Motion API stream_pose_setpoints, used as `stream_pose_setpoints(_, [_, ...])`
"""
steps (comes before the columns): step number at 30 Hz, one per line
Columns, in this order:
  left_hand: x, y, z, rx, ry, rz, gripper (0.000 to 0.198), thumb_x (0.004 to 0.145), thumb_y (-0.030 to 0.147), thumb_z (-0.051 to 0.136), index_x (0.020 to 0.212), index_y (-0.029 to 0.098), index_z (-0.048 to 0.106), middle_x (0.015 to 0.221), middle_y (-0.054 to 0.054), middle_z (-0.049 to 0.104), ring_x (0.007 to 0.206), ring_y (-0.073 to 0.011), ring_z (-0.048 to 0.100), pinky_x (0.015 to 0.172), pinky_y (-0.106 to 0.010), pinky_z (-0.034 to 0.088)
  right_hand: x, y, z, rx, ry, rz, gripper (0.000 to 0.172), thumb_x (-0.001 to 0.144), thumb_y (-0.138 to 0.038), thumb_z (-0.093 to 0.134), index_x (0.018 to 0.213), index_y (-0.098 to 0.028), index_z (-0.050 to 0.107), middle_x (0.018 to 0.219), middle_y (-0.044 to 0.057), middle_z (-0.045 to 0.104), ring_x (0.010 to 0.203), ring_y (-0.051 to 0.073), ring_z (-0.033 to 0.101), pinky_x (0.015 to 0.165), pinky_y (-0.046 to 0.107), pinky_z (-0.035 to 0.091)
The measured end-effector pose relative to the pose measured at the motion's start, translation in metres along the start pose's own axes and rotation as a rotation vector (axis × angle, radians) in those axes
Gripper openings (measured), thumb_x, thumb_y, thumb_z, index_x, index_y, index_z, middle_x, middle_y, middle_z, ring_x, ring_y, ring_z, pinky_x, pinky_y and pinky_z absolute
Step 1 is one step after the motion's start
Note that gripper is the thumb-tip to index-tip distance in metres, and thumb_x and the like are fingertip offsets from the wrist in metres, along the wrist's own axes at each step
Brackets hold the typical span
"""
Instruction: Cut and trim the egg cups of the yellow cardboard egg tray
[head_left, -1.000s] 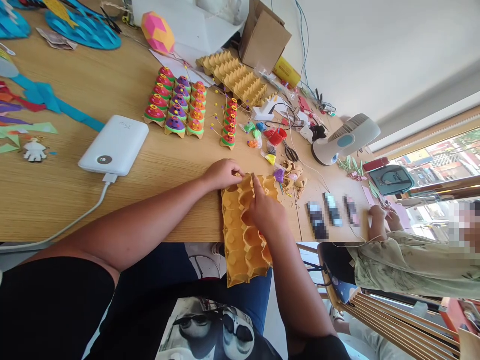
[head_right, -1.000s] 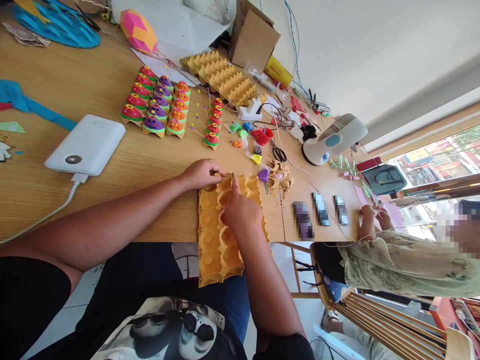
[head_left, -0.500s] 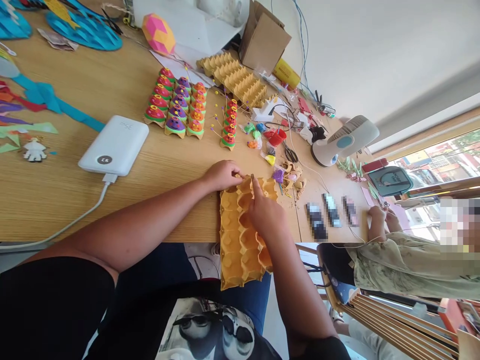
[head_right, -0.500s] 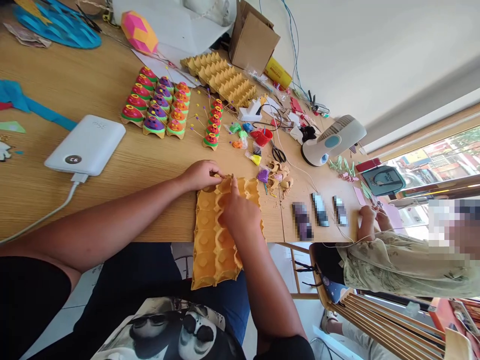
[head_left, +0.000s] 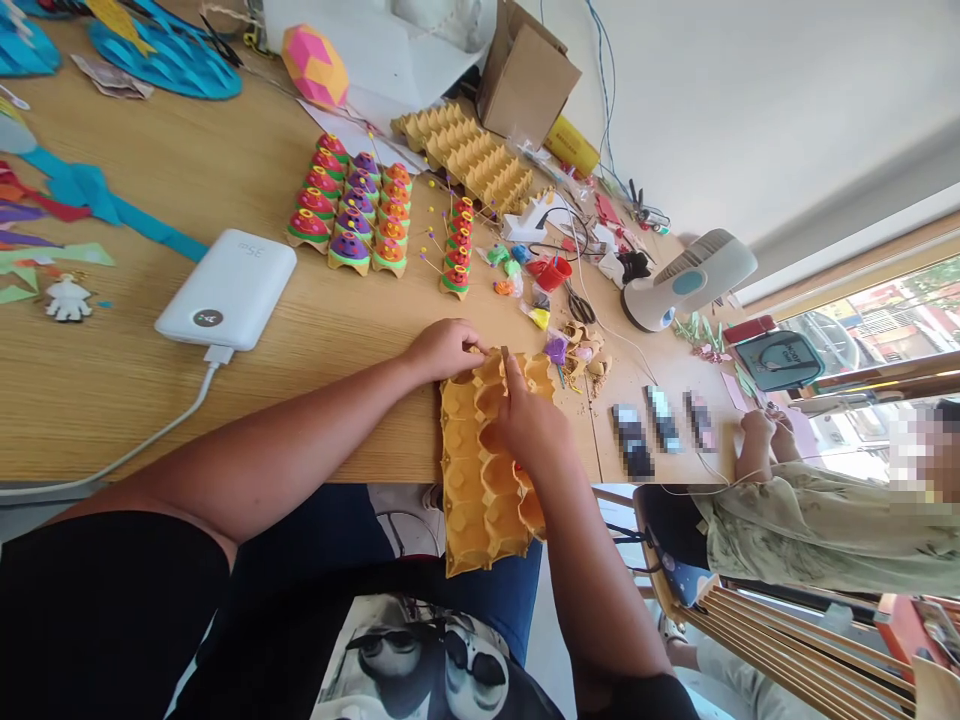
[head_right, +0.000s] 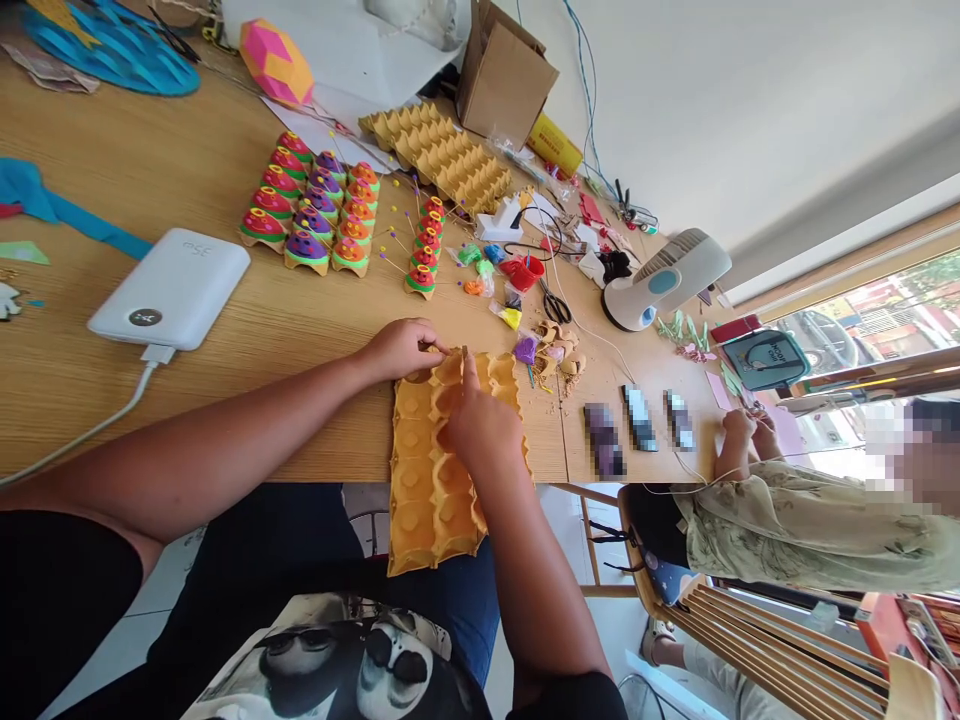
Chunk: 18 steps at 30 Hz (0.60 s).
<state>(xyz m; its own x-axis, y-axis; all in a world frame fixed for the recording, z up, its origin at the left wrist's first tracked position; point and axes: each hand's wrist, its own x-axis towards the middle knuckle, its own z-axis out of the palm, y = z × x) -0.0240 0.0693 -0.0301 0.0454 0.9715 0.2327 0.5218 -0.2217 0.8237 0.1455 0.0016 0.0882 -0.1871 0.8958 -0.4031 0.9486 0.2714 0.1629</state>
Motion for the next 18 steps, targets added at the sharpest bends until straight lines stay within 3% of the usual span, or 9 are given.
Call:
stream_pose_setpoints(4, [0.001,0.001,-0.002,0.005,-0.028,-0.020,0.025,0.073,0.033,0.067,0.088,0.023,0.085,0.096,-0.003,0.079,0.085,-0.0193,0.070,0.081,-0.028,0.053,-0.006,-0.002,0.001,-0.028,-0.035,0.015,0.075,0.103,-0.030,0.033,0.170,-0.020,0.000,0.106,0.014,0.079,0.096,0.027,0.076,0.079,0.035,0.055])
stream_pose_setpoints(12, [0.004,-0.009,0.001,0.004,-0.029,0.003,0.029,0.075,0.044,0.070,0.088,0.022,0.085,0.088,-0.003,0.077,0.079,-0.0187,0.068,0.072,-0.026,0.051,0.024,-0.009,-0.015,-0.004,0.001,0.005,0.071,0.103,-0.036,0.035,0.170,-0.023,0.012,0.119,0.016,0.076,0.107,0.030,0.073,0.084,0.038,0.055])
stream_pose_setpoints(18, [0.002,-0.003,-0.001,0.000,-0.040,0.011,0.026,0.074,0.036,0.068,0.088,0.023,0.085,0.090,-0.003,0.077,0.081,-0.0184,0.068,0.078,-0.027,0.052,0.006,0.000,-0.004,0.021,0.025,-0.023,0.070,0.105,-0.031,0.028,0.170,-0.023,0.004,0.114,0.014,0.078,0.099,0.029,0.075,0.081,0.039,0.055])
